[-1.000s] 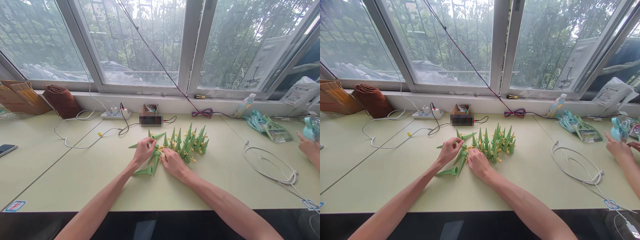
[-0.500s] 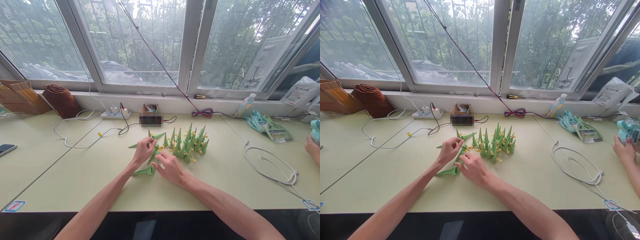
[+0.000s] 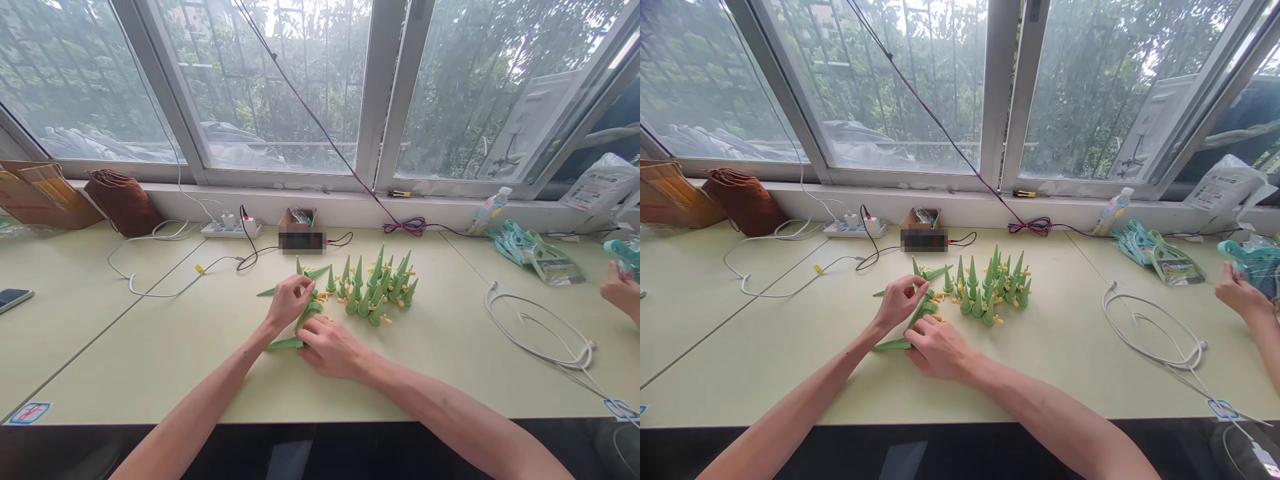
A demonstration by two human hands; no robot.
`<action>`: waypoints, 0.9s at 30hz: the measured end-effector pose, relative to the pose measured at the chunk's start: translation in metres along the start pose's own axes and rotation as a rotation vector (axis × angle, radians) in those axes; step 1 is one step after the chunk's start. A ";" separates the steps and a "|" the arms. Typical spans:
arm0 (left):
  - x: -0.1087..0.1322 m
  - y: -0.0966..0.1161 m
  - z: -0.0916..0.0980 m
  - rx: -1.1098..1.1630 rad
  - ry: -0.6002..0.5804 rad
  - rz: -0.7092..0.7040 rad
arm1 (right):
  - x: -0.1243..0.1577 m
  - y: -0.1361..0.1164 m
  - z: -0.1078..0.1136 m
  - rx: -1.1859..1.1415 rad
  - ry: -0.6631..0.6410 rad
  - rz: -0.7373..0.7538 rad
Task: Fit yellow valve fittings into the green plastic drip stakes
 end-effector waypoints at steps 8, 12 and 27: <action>0.000 -0.004 -0.006 -0.041 -0.185 0.017 | 0.000 -0.002 0.002 -0.060 0.008 -0.021; 0.000 -0.007 -0.005 -0.070 -0.165 -0.011 | 0.000 -0.001 0.001 -0.075 -0.001 -0.034; 0.001 -0.017 -0.005 -0.162 -0.127 0.009 | 0.001 0.001 0.000 -0.088 -0.018 -0.040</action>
Point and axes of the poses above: each hand's wrist, its own x-axis away from the middle knuckle, its own z-axis out of the back of the hand, y = z × x, the point moved 3 cm from there along -x, towards the middle knuckle, and after that the axes turned 1 degree about -z, right-handed, at the moved point
